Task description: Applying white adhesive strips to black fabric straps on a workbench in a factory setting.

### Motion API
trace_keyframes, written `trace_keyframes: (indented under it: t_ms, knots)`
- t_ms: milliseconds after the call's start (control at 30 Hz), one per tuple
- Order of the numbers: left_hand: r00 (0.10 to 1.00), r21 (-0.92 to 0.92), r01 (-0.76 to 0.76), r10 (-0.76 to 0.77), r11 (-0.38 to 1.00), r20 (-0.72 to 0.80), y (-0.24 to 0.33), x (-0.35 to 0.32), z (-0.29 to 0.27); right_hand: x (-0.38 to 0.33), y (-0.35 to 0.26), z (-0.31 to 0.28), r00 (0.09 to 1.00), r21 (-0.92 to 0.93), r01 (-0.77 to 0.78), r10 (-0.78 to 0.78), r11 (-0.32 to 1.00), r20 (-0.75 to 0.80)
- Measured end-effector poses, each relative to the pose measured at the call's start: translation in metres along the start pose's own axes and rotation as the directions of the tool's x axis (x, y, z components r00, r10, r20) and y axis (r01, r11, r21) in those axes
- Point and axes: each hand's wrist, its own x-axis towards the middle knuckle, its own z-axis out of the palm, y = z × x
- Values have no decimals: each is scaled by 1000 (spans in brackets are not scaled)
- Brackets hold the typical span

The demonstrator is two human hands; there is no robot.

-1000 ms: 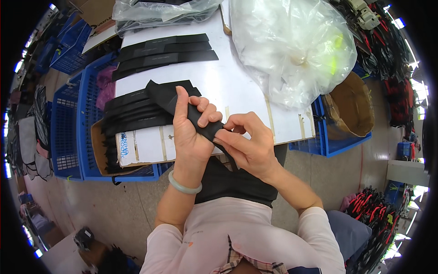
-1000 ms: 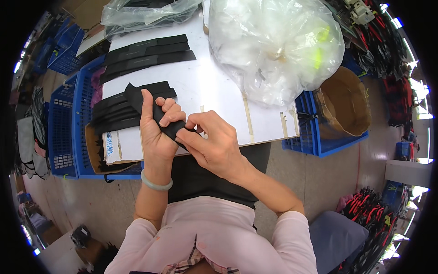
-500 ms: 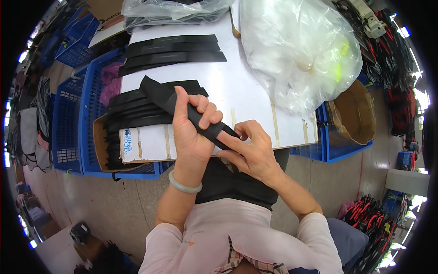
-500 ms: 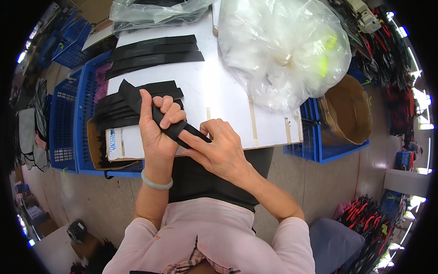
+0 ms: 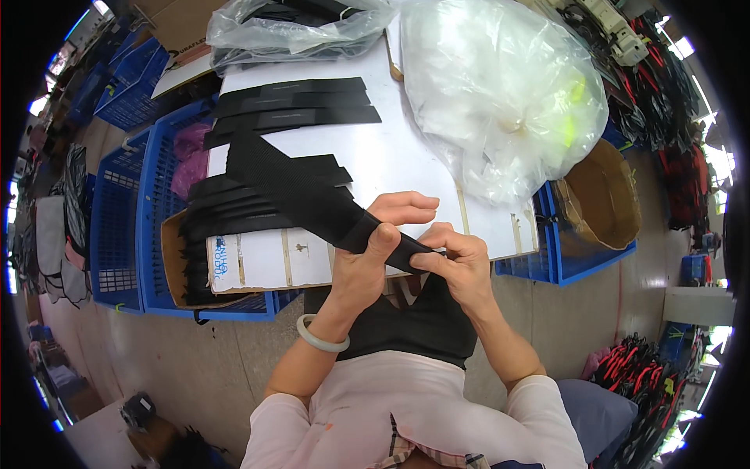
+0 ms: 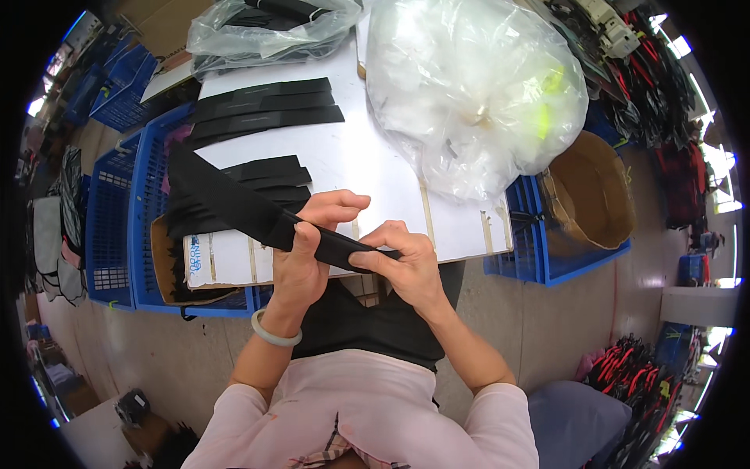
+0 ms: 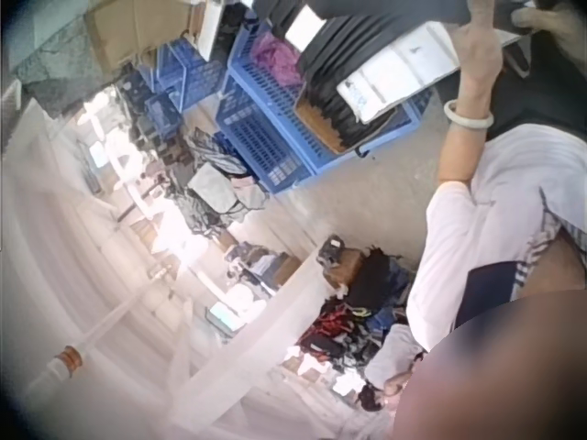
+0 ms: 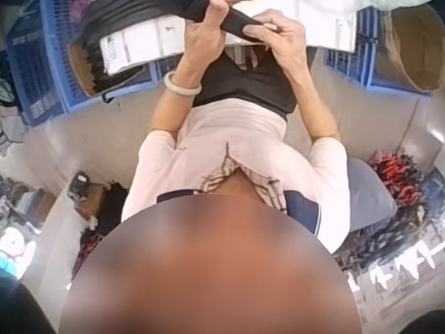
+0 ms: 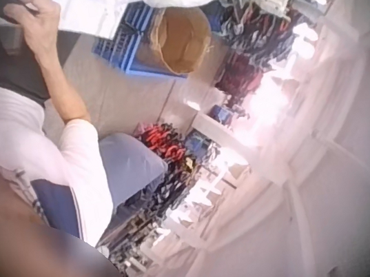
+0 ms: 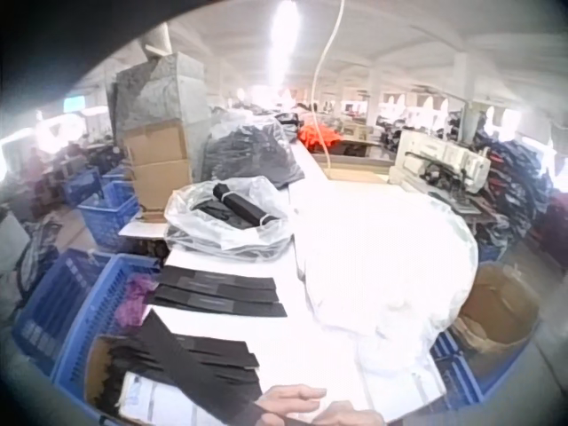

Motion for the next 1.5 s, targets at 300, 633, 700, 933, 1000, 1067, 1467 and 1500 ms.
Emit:
trace_keyframes:
  t_ms: [300, 633, 700, 933, 1000, 1067, 1467, 1500]
  knots:
    - [927, -173, 242, -281, 955, -249, 7, -6, -14, -4, 9, -56, 916, -468, 307, -391, 828, -91]
    - [875, 916, -266, -324, 300, 360, -44, -62, 21, -38, 73, -95, 841, -929, 325, -504, 177, 198]
    - [873, 926, -301, -325, 230, 365, -52, -68, 18, -42, 72, -105, 855, -931, 317, -479, 181, 199]
    - [902, 917, -336, -206, 214, 379, -66, -63, 31, -48, 85, -119, 872, -929, 295, -459, 222, 167]
    - [909, 909, -332, -173, 251, 380, -76, -63, 38, -48, 88, -120, 867, -927, 297, -472, 232, 159]
    - [920, 913, -323, -143, 250, 364, -82, -65, 40, -48, 90, -120, 846, -916, 314, -512, 250, 150]
    - [920, 930, -345, -149, 125, 362, -87, -71, 50, -47, 99, -123, 804, -917, 326, -577, 229, 142]
    - [922, 932, -342, -149, 123, 358, -89, -72, 49, -47, 100, -123, 804, -916, 330, -577, 229, 145]
